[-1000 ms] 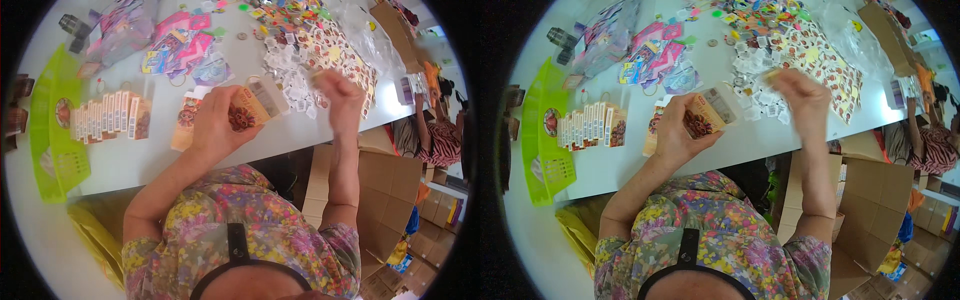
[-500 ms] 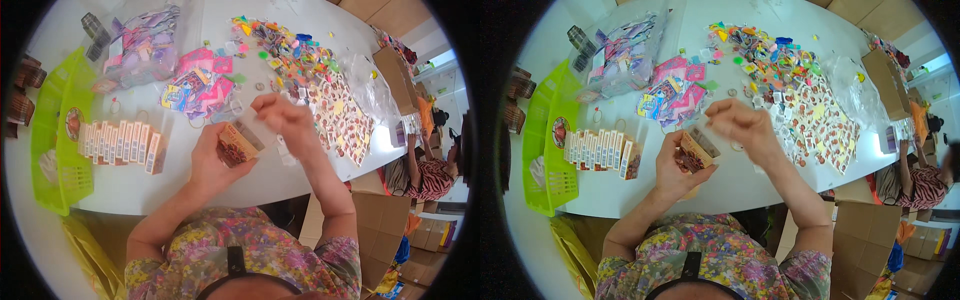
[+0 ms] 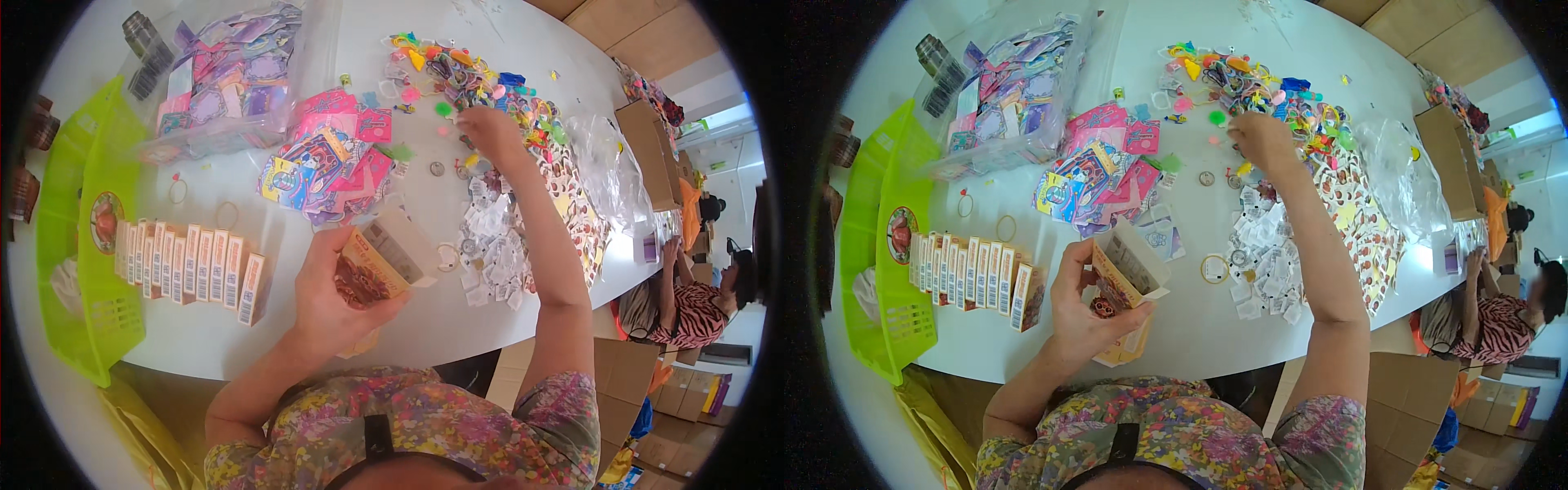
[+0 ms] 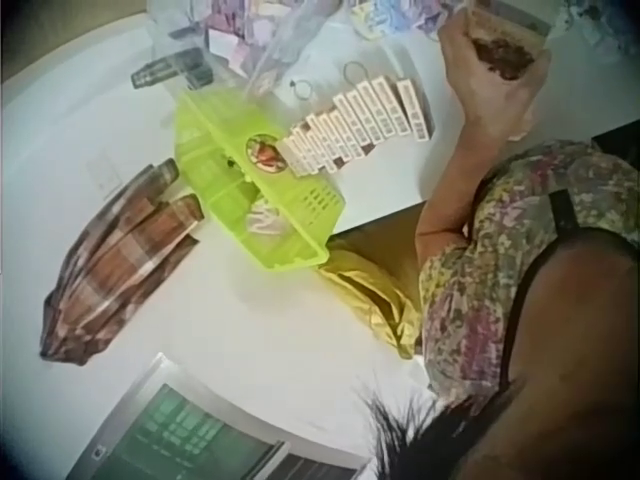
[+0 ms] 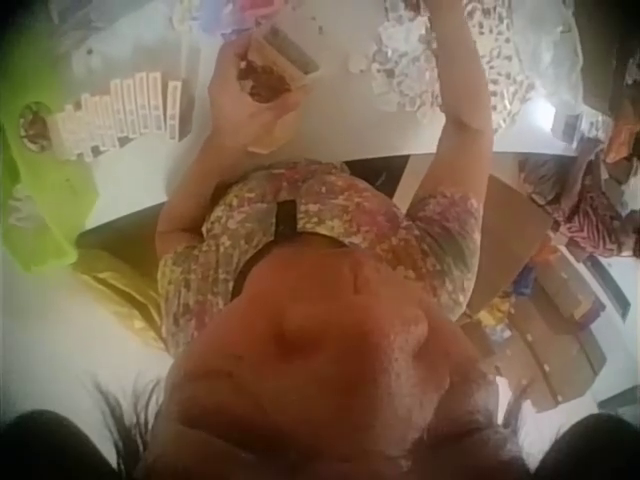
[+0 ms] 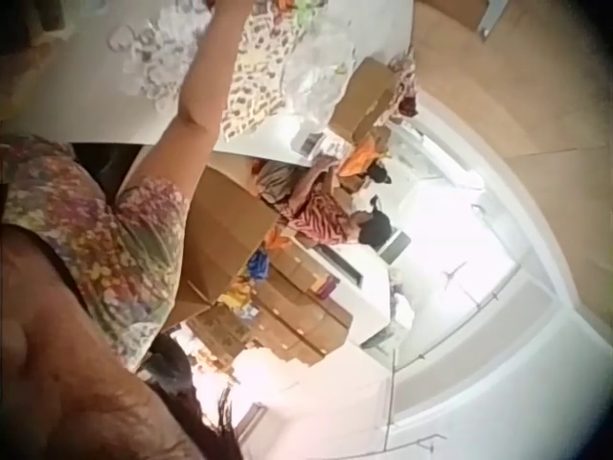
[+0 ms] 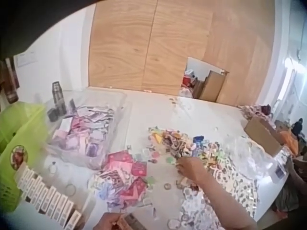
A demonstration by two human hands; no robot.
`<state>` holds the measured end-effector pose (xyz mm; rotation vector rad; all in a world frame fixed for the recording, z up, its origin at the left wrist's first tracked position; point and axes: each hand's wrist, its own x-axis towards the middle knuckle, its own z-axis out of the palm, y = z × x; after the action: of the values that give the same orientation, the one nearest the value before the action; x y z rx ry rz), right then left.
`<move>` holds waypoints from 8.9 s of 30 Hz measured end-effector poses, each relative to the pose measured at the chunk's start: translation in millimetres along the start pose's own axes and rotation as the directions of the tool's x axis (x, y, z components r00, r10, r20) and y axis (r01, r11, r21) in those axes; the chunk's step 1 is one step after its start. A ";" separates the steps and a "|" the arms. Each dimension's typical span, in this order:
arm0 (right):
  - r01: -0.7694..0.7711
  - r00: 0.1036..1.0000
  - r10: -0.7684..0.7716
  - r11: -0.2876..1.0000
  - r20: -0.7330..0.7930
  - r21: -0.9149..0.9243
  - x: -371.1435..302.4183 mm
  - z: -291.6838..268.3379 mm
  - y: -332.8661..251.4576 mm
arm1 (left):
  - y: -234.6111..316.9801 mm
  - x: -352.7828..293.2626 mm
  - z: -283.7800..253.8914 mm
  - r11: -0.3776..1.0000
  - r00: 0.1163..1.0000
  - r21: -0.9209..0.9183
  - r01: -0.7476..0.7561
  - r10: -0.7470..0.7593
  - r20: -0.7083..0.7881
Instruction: Packaging small items into paper bags and placing them into a shipping box.
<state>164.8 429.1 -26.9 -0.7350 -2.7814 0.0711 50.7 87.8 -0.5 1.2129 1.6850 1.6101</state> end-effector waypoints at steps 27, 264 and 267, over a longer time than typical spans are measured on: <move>-0.184 0.983 0.063 0.338 0.173 0.923 -62.3 -135.8 -177.0 | -7.5 -9.2 0.1 0.929 0.990 0.369 0.027 0.026 -0.139; 0.148 0.988 -0.152 0.983 0.024 0.108 -111.5 -2.5 -139.7 | -2.5 -88.9 -18.7 0.904 0.987 -0.398 0.154 -0.119 0.112; 0.036 0.996 -0.044 0.994 0.079 0.107 -112.3 -6.7 -120.9 | -2.8 -85.0 -21.1 0.895 0.985 -0.417 0.160 -0.116 0.128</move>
<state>202.7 268.5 -33.7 -0.6639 -2.8420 0.2433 72.3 4.6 -17.9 0.9131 1.2358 1.6843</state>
